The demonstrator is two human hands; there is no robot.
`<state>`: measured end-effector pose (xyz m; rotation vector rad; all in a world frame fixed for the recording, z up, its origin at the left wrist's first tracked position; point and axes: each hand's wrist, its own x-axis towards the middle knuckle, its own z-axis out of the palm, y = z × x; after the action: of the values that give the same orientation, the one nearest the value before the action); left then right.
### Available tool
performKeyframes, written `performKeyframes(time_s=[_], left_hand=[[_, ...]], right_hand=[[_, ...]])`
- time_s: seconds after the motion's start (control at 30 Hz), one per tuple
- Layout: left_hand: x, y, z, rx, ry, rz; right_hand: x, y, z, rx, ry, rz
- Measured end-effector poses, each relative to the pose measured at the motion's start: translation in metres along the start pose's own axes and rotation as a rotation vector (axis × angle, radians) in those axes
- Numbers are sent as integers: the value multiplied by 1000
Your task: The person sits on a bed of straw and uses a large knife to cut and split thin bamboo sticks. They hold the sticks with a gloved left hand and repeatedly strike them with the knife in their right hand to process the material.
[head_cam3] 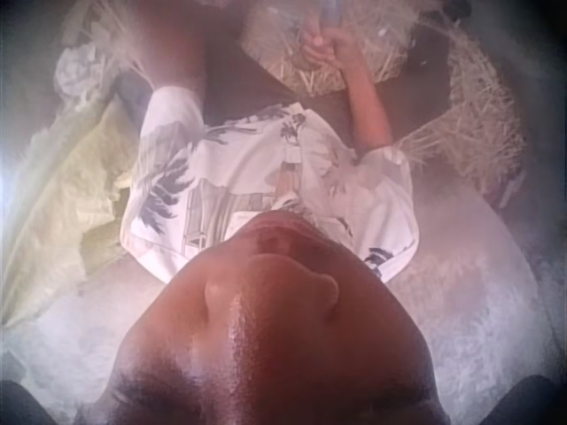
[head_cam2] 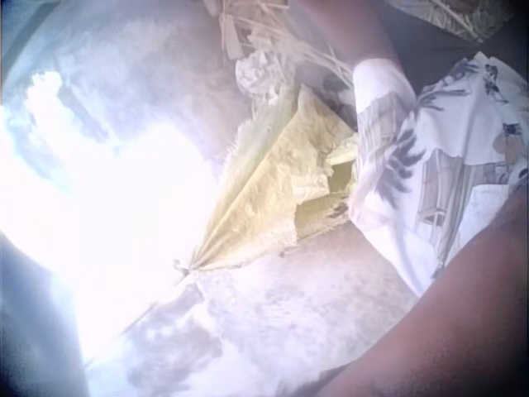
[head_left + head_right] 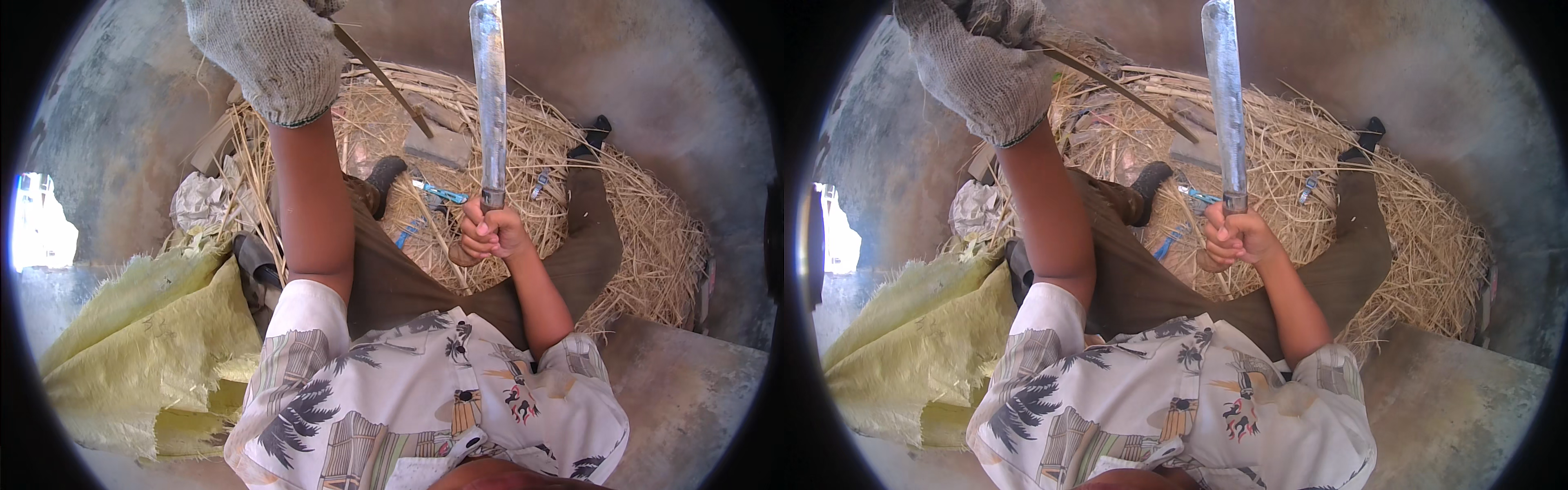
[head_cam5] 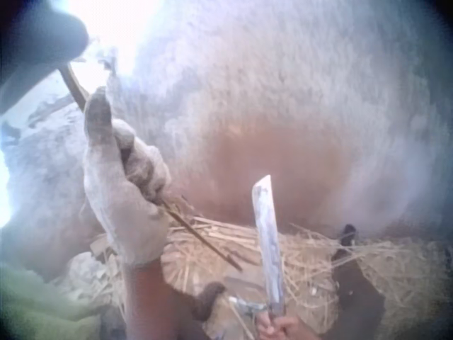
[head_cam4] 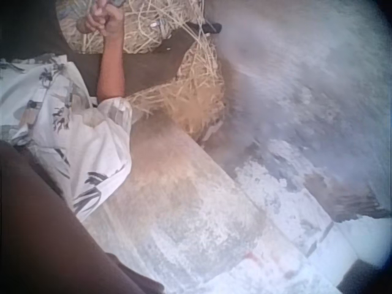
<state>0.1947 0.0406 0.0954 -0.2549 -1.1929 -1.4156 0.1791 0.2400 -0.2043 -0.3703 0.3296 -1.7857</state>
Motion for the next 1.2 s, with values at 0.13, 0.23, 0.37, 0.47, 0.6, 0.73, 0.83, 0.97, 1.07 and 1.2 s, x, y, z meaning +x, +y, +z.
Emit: performKeyframes(time_s=[0.13, 0.23, 0.37, 0.47, 0.6, 0.73, 0.83, 0.97, 1.07, 1.2], left_hand=[[3, -10, -5, 29, -91, -74], [-4, -16, 3, 99, -71, -150], [-11, -37, -4, 77, -220, -236], [-14, -67, -16, -60, -309, -359], [-11, -74, -15, -139, -138, -472], [-8, -69, -18, -341, 30, -621], [-10, -73, -8, 73, 120, -408], [-19, -61, -3, 102, 143, -429], [-27, -65, -1, 50, 81, -390], [-25, -72, 0, -59, 39, -414]], right_hand=[[-2, -1, 4, 23, -8, -3], [-2, -2, 2, -10, 34, 1], [3, 2, 11, -322, 372, -90], [9, 12, -5, -850, 772, -152], [19, 28, -19, -1207, 983, -279], [27, 29, -23, -1095, 1044, -453], [38, 32, -44, -1095, 921, -457], [56, 30, -78, -1132, 1032, -25], [59, 42, -95, -1152, 1147, 25], [56, 41, -91, -735, 985, 93]])
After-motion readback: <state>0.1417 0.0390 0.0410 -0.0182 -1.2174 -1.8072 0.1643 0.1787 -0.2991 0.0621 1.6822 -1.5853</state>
